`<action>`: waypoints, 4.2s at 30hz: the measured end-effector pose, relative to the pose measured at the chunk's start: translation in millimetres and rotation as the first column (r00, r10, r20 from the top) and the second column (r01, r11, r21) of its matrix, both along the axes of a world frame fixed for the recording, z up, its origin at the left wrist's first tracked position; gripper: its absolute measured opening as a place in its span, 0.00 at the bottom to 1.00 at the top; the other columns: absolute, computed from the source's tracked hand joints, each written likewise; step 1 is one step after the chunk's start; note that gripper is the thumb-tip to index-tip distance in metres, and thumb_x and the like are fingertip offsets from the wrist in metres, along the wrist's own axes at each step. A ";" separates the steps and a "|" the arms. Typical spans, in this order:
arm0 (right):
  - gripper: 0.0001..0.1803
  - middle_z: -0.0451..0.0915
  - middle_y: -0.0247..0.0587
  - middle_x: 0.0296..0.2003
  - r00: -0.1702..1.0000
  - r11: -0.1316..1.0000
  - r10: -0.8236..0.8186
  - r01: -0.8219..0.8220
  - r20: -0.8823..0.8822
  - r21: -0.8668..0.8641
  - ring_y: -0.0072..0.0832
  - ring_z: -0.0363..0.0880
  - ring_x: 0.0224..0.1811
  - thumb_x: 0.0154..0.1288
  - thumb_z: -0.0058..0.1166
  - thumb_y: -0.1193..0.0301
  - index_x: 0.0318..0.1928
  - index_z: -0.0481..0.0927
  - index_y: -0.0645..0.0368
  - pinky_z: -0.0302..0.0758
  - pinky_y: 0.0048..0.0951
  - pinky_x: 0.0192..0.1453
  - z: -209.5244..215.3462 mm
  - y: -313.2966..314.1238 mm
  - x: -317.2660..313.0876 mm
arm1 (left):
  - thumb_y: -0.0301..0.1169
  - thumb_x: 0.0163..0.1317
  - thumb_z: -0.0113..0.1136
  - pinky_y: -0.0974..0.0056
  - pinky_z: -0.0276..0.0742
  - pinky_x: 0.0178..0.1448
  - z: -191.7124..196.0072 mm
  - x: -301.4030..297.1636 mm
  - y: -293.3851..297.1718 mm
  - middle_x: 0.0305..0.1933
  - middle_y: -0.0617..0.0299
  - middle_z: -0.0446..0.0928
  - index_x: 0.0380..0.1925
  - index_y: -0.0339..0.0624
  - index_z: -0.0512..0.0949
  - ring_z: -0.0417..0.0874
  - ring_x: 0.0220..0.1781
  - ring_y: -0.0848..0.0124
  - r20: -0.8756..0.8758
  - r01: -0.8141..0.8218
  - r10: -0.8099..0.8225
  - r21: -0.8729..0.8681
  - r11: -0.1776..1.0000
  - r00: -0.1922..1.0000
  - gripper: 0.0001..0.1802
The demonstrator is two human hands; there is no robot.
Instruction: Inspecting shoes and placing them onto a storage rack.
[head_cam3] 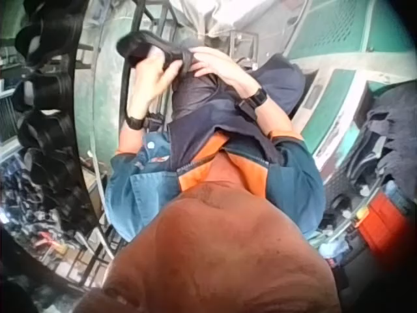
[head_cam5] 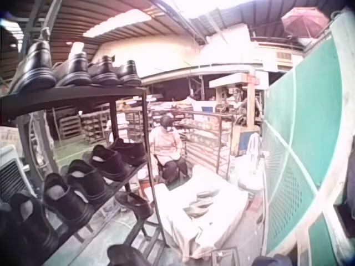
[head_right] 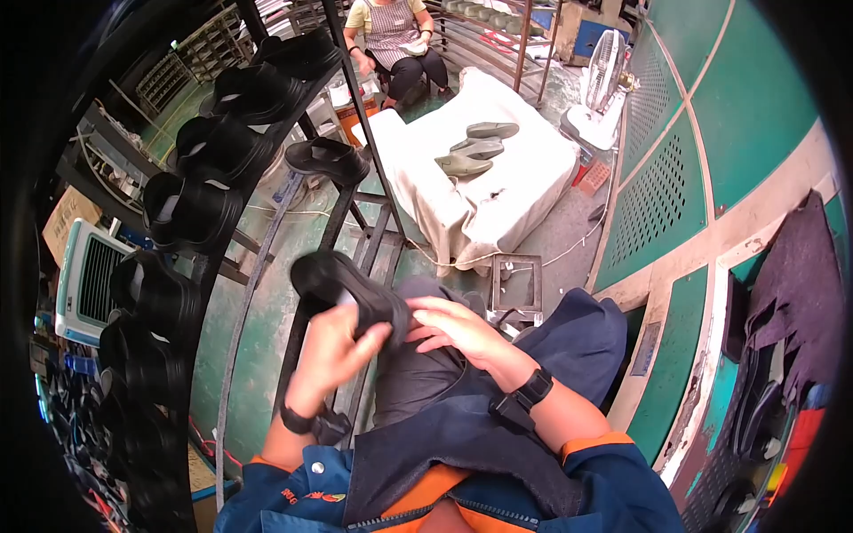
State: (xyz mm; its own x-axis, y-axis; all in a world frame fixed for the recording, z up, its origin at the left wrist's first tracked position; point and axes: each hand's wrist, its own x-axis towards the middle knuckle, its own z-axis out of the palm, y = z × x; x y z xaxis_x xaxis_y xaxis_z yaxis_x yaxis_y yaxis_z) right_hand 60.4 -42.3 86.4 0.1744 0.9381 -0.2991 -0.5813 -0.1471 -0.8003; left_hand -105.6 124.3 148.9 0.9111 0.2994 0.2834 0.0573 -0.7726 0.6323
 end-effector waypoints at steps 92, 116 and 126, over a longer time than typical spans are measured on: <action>0.19 0.85 0.41 0.34 0.748 0.718 -0.658 0.659 0.089 -0.226 0.27 0.82 0.36 0.67 0.46 0.64 0.40 0.84 0.68 0.76 0.26 0.45 -111.0 -99.0 93.6 | 0.53 0.66 0.56 0.66 0.77 0.50 -182.1 224.6 -122.1 0.47 0.63 0.81 0.51 0.46 0.79 0.80 0.46 0.73 -0.257 -0.312 -0.486 -0.949 -0.035 0.836 0.24; 0.13 0.82 0.36 0.40 0.605 0.748 -0.621 0.647 0.498 0.148 0.22 0.78 0.43 0.66 0.48 0.71 0.37 0.82 0.71 0.72 0.23 0.50 -55.3 -84.1 51.6 | 0.44 0.72 0.47 0.67 0.71 0.60 -146.8 181.4 -116.3 0.48 0.61 0.81 0.48 0.39 0.80 0.78 0.53 0.72 0.131 0.244 -0.417 -0.942 0.232 0.899 0.21; 0.36 0.85 0.52 0.34 0.696 0.698 -0.711 0.684 -0.098 -0.211 0.38 0.83 0.37 0.70 0.34 0.47 0.38 0.83 0.70 0.80 0.34 0.48 -82.9 -92.7 138.7 | 0.57 0.72 0.45 0.58 0.71 0.67 -126.9 143.0 -85.0 0.69 0.58 0.69 0.69 0.42 0.63 0.71 0.67 0.67 -0.207 -0.420 -0.513 -0.840 -0.343 0.833 0.37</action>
State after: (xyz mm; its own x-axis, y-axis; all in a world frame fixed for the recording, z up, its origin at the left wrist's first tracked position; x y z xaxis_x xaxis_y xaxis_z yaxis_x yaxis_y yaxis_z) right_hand 199.1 -135.1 3.5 0.6977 0.5070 -0.5061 -0.6800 0.2465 -0.6905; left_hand 37.4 39.3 22.1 0.7353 -0.3470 -0.5822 0.5997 0.7333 0.3203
